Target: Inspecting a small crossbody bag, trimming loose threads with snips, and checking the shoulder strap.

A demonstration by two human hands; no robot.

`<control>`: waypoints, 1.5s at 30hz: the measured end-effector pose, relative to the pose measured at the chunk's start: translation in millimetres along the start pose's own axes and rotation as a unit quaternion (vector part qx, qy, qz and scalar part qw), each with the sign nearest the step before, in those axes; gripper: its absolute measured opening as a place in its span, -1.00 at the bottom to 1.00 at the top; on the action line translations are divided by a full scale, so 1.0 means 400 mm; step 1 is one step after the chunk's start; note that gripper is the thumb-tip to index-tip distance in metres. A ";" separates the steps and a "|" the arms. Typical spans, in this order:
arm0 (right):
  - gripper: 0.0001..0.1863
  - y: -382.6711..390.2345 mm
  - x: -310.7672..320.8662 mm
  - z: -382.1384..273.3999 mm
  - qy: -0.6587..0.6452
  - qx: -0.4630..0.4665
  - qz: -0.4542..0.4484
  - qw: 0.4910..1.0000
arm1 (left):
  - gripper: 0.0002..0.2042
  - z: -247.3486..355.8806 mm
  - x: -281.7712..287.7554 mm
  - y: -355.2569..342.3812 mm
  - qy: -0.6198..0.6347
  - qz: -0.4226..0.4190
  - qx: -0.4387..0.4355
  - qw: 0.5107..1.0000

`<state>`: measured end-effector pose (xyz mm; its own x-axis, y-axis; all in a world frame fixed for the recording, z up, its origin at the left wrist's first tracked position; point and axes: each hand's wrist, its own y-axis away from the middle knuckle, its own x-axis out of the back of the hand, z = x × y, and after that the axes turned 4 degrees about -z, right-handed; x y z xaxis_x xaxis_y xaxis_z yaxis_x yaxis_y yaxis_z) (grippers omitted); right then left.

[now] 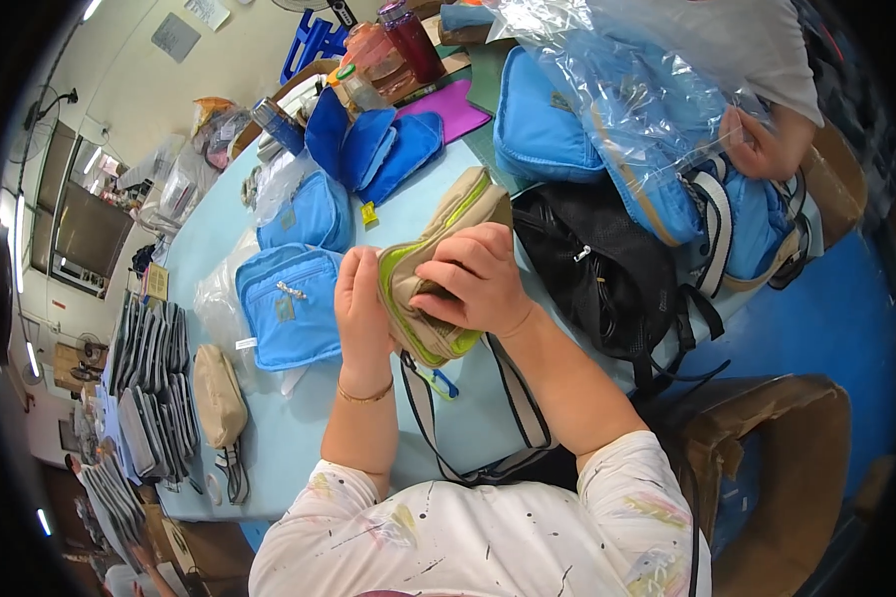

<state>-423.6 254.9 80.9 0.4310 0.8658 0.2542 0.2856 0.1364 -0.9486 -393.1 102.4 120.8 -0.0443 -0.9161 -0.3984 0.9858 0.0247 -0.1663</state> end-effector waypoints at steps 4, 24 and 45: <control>-0.68 0.006 -0.016 -0.014 -0.003 0.014 0.007 1.000 | -0.78 0.017 0.024 0.001 -0.395 -0.040 -0.194 0.897; -0.70 -0.019 -0.003 -0.012 -0.004 0.035 -0.010 0.999 | -0.85 -0.001 -0.013 0.010 -0.046 0.013 -0.105 0.993; -0.68 0.004 -0.013 -0.002 -0.028 0.014 -0.006 1.000 | -0.87 0.006 -0.015 0.025 -0.100 -0.004 -0.104 0.989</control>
<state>-424.8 250.3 78.0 0.3797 0.8892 0.2553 0.2665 0.1592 -0.9506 -382.6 107.0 123.7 0.0012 -0.9772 -0.2122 0.9297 0.0793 -0.3597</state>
